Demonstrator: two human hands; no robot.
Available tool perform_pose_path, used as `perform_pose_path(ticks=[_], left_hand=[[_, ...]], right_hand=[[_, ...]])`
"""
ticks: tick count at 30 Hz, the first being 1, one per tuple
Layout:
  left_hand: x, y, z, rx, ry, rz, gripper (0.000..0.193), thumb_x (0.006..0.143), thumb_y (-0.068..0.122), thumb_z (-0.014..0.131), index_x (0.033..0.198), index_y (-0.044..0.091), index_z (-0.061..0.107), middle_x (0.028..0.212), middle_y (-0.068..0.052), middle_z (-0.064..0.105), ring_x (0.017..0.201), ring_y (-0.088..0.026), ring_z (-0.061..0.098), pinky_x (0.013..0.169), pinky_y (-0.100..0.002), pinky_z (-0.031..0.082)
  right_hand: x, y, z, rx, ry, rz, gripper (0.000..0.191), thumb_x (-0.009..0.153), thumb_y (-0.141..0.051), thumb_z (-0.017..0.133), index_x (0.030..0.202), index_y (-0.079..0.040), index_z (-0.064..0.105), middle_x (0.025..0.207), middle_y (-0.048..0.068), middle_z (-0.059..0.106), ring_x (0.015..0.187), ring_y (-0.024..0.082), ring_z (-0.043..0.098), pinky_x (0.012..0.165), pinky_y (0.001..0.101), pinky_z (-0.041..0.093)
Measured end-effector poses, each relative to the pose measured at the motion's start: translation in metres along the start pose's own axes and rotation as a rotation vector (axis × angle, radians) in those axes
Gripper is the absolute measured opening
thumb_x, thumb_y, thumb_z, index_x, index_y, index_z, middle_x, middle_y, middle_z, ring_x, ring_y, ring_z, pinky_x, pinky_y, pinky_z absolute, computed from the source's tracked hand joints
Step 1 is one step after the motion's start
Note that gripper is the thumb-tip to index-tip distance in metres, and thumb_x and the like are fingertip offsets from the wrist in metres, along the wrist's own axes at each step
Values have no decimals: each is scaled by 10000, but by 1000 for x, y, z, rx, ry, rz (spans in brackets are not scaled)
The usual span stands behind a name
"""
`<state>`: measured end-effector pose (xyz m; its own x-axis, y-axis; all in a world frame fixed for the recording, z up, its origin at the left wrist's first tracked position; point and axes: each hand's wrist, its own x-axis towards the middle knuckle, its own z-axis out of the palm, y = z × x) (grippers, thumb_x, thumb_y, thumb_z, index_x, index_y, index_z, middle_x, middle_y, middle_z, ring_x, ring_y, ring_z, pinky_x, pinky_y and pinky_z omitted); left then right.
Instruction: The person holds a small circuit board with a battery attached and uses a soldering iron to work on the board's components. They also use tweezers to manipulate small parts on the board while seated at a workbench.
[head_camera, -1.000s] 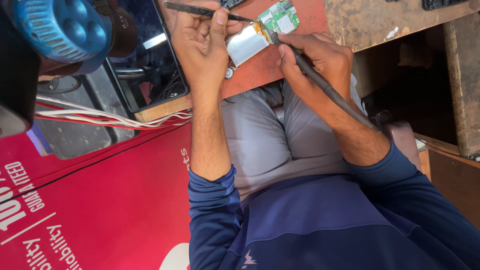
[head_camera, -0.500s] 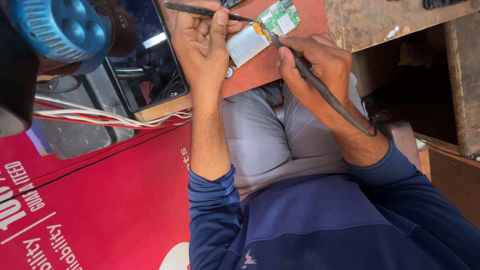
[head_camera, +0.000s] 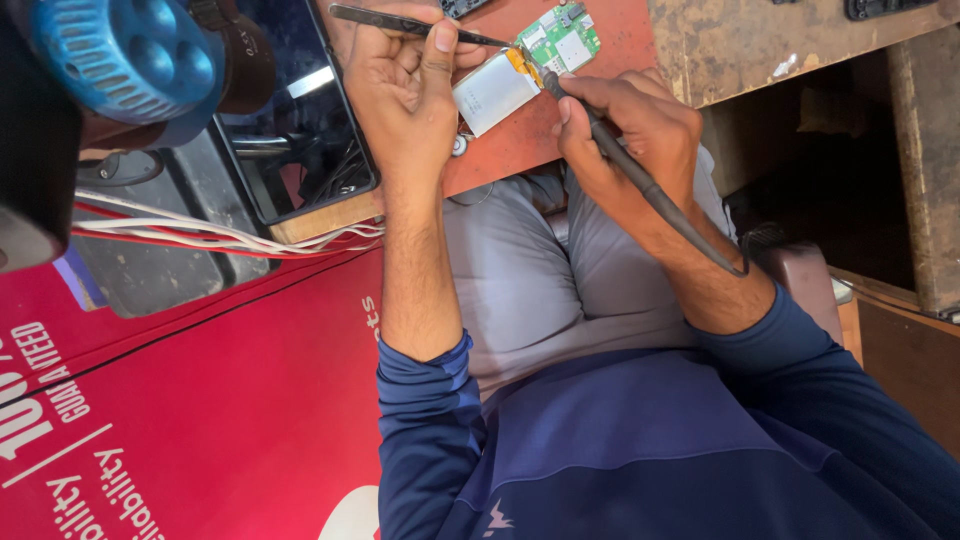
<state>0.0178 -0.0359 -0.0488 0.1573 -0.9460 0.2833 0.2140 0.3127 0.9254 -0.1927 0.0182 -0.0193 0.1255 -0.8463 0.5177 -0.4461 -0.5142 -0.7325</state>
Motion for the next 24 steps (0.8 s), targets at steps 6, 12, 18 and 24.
perform_pose_path(ticks=[6, 12, 18, 24], left_hand=[[0, 1, 0, 1, -9, 13, 111, 1070, -41, 636, 1151, -58, 561, 1027, -124, 676, 922, -172, 738, 841, -329, 668], [0, 1, 0, -8, -6, 5, 111, 1070, -40, 640, 1148, -58, 563, 1028, -124, 675, 919, -168, 735, 840, -327, 664], [0, 1, 0, 1, -2, 1, 112, 1068, -32, 641, 1146, -54, 564, 1025, -122, 676, 919, -168, 737, 837, -329, 670], [-1, 0, -1, -8, 2, -10, 124, 1069, -32, 645, 1158, -52, 561, 1016, -122, 674, 913, -170, 736, 833, -324, 663]], right_hand=[[0, -1, 0, -8, -6, 8, 154, 1033, -32, 761, 1173, 29, 740, 828, 95, 683, 772, 213, 640, 681, 305, 486], [-1, 0, -1, -18, -1, -6, 163, 1026, -27, 769, 1175, 33, 741, 822, 99, 679, 760, 205, 640, 684, 306, 492], [-2, -1, -1, -8, 1, 3, 165, 1020, -19, 768, 1172, 39, 743, 826, 100, 678, 778, 199, 639, 668, 298, 489], [-3, 0, -1, -11, 4, 2, 161, 1011, -11, 772, 1163, 38, 746, 822, 101, 673, 755, 195, 631, 661, 298, 485]])
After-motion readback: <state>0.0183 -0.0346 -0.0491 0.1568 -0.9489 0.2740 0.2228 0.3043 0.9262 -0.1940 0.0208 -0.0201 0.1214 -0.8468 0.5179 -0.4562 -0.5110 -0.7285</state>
